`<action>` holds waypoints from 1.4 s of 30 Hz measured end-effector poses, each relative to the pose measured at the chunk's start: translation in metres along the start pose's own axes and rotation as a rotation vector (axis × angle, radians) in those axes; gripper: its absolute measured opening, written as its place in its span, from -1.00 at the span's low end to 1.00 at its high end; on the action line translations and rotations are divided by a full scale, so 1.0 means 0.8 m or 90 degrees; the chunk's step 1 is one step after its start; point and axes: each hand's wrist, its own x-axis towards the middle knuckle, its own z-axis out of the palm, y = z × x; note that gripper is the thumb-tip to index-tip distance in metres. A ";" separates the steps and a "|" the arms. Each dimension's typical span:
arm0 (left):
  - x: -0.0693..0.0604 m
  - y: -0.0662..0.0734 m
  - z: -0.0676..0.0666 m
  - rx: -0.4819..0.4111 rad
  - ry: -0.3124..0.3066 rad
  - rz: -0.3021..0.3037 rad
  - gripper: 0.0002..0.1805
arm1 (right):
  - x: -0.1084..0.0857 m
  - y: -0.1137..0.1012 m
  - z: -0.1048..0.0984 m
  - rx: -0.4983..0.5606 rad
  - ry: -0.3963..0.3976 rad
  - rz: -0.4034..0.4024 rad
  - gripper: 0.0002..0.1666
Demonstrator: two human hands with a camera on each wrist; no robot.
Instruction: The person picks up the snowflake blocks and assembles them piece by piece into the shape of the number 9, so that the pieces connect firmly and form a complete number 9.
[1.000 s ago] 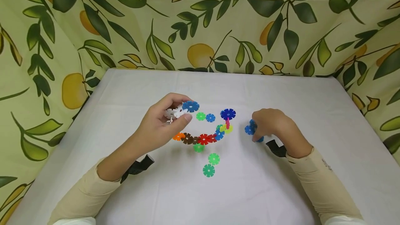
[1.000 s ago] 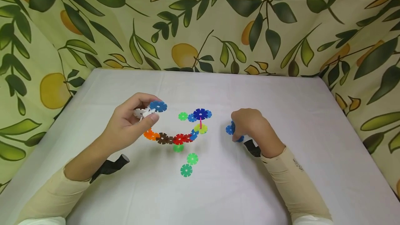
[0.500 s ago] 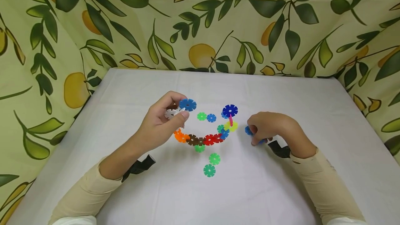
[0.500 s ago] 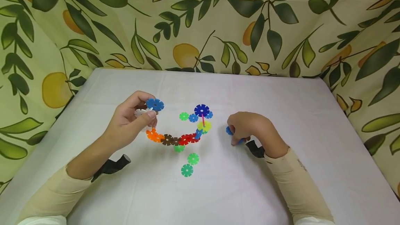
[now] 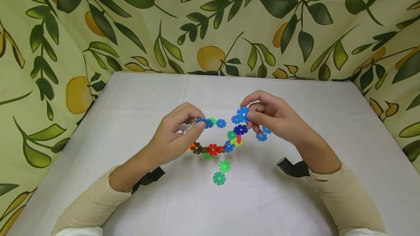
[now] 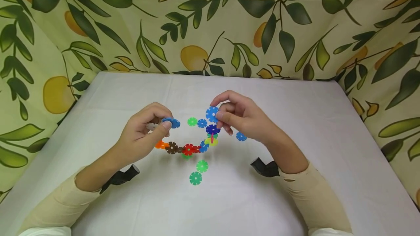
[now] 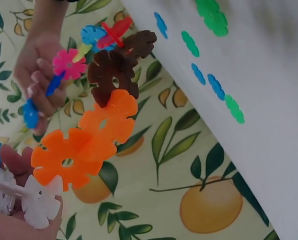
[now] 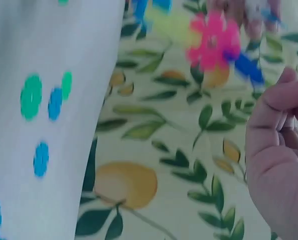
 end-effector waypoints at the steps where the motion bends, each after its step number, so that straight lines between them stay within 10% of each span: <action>1: -0.001 0.001 0.002 0.003 -0.004 0.006 -0.93 | 0.001 -0.002 0.009 0.012 -0.003 0.002 -0.73; 14: -0.005 0.004 0.019 0.028 -0.024 0.118 -0.89 | 0.001 -0.010 0.058 0.111 -0.081 0.034 -0.83; 42: -0.012 0.003 0.028 0.031 -0.065 0.120 -0.93 | 0.000 -0.003 0.077 0.288 -0.017 0.107 -0.90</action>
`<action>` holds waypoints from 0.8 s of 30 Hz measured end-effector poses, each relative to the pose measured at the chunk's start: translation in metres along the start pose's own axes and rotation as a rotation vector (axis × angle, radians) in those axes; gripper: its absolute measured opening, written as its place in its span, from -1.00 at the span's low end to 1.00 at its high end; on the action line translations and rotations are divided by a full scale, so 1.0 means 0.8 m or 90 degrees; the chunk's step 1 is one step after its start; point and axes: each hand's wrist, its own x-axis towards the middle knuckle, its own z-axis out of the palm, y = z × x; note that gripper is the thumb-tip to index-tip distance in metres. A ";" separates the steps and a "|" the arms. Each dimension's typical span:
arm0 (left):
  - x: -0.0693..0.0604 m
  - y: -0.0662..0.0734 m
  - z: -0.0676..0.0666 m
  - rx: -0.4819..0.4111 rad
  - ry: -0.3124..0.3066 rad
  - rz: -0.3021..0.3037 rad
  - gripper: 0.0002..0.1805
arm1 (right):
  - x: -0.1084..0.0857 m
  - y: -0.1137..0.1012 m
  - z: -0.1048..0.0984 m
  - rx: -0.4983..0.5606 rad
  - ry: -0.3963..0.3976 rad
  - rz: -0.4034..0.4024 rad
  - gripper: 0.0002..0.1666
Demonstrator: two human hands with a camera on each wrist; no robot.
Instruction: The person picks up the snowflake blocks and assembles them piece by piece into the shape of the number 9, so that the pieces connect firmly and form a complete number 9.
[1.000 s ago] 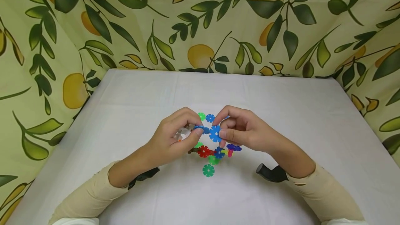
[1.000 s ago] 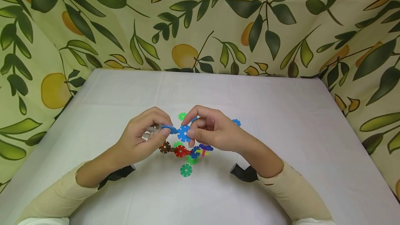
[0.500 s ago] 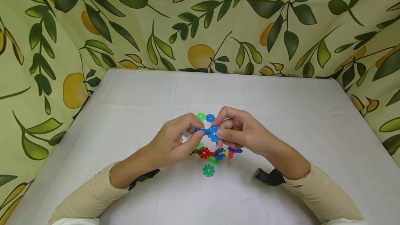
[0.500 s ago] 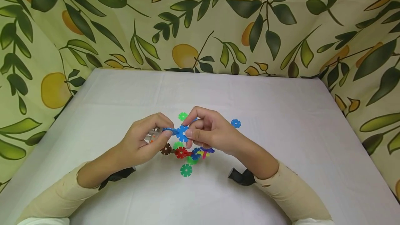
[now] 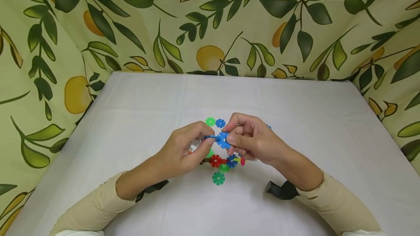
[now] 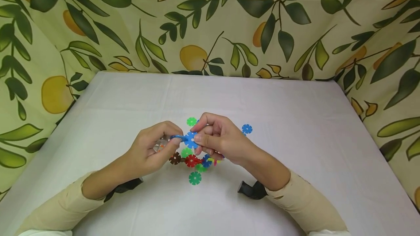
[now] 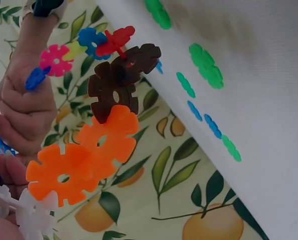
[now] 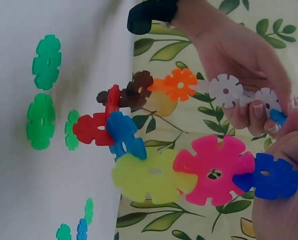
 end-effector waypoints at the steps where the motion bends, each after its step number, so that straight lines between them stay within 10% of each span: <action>1: 0.000 0.000 0.000 0.001 0.002 0.001 -0.95 | 0.000 0.001 0.001 0.001 -0.001 -0.002 -0.91; 10: 0.001 0.001 -0.005 -0.016 0.011 -0.025 -0.98 | 0.002 -0.007 0.002 -0.091 -0.003 -0.043 -0.89; 20: 0.015 -0.007 -0.029 -0.355 0.246 -0.297 -0.89 | 0.003 -0.023 -0.015 -0.264 0.144 -0.148 -0.61; 24: 0.014 -0.014 -0.027 -0.413 0.241 -0.382 -0.90 | 0.010 -0.008 -0.015 -0.369 0.176 -0.164 -0.64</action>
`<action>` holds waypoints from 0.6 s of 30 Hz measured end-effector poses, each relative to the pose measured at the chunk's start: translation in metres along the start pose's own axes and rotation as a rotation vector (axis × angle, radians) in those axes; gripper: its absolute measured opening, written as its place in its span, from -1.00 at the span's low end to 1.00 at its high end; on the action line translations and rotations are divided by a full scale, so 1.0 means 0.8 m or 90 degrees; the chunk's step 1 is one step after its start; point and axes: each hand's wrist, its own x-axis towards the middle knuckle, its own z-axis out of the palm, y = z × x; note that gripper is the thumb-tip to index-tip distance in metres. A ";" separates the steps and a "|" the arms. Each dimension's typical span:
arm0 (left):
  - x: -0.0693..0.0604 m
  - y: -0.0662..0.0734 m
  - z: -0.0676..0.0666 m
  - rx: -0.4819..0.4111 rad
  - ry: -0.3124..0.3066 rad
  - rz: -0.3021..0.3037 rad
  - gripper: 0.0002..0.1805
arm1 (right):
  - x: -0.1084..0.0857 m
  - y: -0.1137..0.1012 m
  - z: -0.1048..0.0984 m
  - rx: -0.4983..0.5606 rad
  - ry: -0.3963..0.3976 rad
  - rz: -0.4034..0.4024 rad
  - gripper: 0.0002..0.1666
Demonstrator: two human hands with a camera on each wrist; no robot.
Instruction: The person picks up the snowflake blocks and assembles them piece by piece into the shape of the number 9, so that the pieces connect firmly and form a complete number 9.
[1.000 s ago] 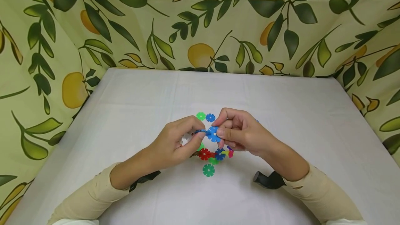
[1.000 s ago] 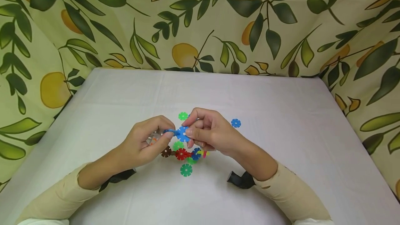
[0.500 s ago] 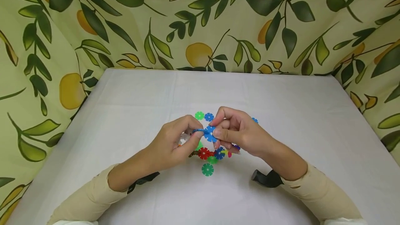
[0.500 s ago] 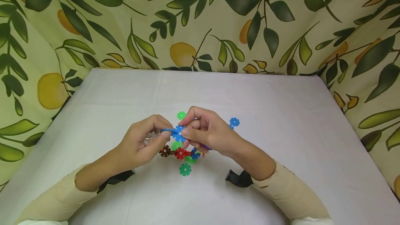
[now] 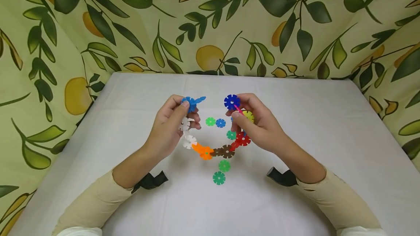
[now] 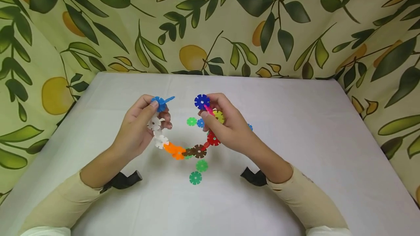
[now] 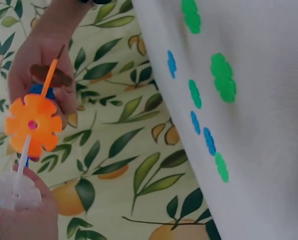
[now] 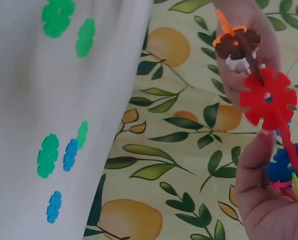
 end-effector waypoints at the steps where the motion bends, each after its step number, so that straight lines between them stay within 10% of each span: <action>1: 0.000 -0.003 0.000 0.013 -0.009 -0.014 -0.90 | -0.001 0.002 0.002 -0.026 0.005 -0.005 -0.65; 18: -0.002 -0.018 0.005 0.083 -0.081 -0.056 -0.88 | -0.002 0.008 0.010 -0.123 -0.012 -0.029 -0.46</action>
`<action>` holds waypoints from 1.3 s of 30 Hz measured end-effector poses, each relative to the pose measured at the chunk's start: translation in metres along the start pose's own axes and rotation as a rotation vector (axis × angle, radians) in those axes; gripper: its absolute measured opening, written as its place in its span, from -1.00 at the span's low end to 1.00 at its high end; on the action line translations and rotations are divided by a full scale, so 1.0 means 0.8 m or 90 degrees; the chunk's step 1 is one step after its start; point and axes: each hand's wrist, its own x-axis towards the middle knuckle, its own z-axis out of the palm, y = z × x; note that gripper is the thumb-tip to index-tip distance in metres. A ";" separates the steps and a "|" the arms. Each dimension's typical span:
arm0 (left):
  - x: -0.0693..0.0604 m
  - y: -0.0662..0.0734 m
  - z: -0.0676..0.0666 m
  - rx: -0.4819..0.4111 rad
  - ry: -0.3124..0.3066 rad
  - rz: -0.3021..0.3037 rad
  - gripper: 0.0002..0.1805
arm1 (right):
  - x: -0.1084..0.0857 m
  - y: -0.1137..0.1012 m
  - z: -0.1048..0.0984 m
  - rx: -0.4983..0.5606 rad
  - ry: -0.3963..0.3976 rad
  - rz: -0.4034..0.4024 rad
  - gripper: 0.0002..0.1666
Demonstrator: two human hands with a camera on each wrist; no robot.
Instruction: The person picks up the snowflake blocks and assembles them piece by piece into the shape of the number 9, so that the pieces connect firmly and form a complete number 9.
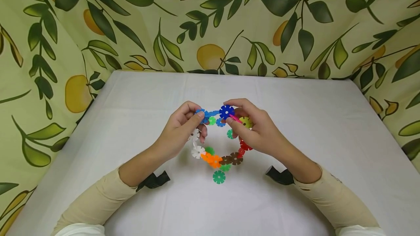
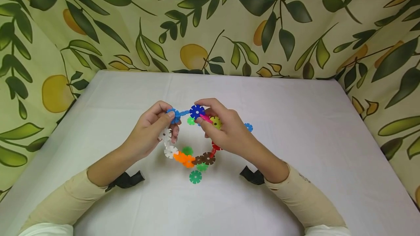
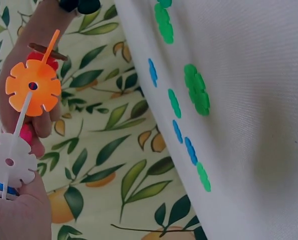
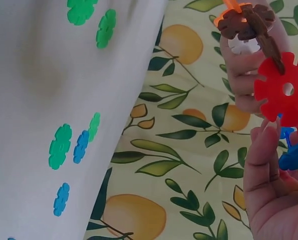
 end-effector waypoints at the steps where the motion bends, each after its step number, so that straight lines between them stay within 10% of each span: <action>1: 0.000 0.000 0.000 0.004 -0.003 -0.006 -0.86 | 0.000 0.000 0.000 -0.001 0.000 -0.002 -0.46; 8: 0.001 0.003 -0.003 0.051 -0.039 -0.043 -0.63 | 0.004 0.006 -0.010 -0.005 -0.048 -0.023 -0.43; 15: -0.001 0.015 -0.014 0.306 -0.020 0.090 -0.54 | 0.013 0.033 -0.056 0.049 -0.105 -0.044 -0.66; 18: -0.003 0.019 -0.017 0.357 -0.019 0.121 -0.53 | 0.015 0.047 -0.073 -0.125 -0.124 0.048 -0.82; 21: -0.003 0.020 -0.019 0.379 -0.021 0.135 -0.54 | 0.012 0.061 -0.081 -0.330 -0.289 0.218 -0.80; 26: -0.003 0.021 -0.019 0.386 -0.026 0.131 -0.57 | 0.007 0.085 -0.075 -0.401 -0.452 0.366 -0.69; 34: -0.003 0.018 -0.018 0.397 -0.035 0.135 -0.58 | 0.009 0.091 -0.080 -0.344 -0.432 0.307 -0.72; 39: -0.003 0.018 -0.016 0.396 -0.040 0.139 -0.60 | 0.013 0.071 -0.077 -0.136 -0.240 0.201 -0.79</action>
